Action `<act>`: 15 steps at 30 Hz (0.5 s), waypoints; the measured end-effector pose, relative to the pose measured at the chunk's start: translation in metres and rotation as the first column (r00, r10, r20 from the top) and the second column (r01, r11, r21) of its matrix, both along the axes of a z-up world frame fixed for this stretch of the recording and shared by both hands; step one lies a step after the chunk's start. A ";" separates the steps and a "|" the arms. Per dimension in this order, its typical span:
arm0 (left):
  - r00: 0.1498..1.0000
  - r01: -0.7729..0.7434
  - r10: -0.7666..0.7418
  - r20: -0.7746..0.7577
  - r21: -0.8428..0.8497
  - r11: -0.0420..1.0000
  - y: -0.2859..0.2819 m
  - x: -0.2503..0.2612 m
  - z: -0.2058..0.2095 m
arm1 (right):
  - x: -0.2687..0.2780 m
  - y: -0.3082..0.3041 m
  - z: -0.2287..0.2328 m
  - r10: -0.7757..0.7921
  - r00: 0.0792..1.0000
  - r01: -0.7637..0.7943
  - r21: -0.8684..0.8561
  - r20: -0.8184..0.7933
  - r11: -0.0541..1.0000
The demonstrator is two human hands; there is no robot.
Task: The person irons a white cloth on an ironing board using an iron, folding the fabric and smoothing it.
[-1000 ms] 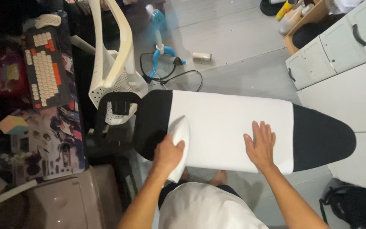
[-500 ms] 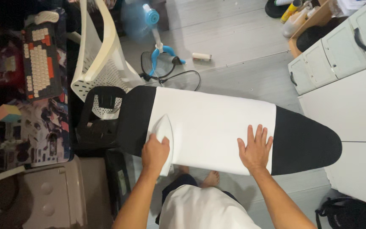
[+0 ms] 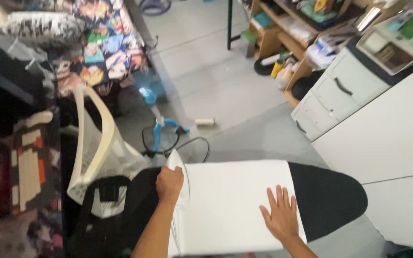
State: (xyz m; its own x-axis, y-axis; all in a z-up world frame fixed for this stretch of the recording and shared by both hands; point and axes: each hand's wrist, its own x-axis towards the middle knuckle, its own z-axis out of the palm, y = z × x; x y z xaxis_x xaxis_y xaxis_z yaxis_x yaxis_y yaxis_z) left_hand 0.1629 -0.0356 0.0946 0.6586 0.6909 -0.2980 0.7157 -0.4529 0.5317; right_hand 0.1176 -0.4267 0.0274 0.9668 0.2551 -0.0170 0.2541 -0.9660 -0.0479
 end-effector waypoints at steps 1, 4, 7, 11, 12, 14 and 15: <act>0.999 -0.009 0.008 -0.031 -0.028 1.000 0.003 0.006 -0.003 | 0.000 0.002 0.004 -0.016 0.995 0.009 -0.073 -0.101 0.997; 0.997 0.033 -0.041 0.072 0.115 0.993 0.004 0.023 -0.006 | 0.003 0.008 0.018 -0.069 0.962 0.028 -0.156 -0.265 0.987; 0.999 0.008 -0.015 -0.032 -0.198 0.980 0.012 0.019 0.003 | 0.003 0.010 0.029 -0.091 0.935 0.033 -0.170 -0.344 0.985; 0.986 0.126 -0.146 -0.084 -0.205 0.971 0.003 -0.022 0.006 | -0.002 0.012 0.037 -0.115 0.907 0.038 -0.194 -0.406 0.980; 0.978 0.133 -0.161 -0.134 -0.200 0.971 -0.001 -0.037 0.004 | -0.002 0.010 0.039 -0.115 0.909 0.038 -0.194 -0.401 0.980; 0.981 0.073 -0.108 -0.159 -0.211 0.975 -0.018 -0.072 -0.008 | -0.004 0.012 0.041 -0.106 0.916 0.039 -0.178 -0.386 0.983; 0.975 0.069 -0.107 -0.197 -0.191 0.979 -0.027 -0.090 -0.017 | -0.005 0.011 0.042 -0.101 0.918 0.036 -0.174 -0.382 0.984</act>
State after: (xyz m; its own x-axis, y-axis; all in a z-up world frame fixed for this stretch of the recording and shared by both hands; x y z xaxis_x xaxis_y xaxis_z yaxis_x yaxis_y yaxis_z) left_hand 0.0726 -0.0629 0.0779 0.6261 0.5549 -0.5478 0.7795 -0.4283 0.4570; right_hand 0.1126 -0.4155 0.0698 0.8903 0.1508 -0.4296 0.1799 -0.9833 0.0276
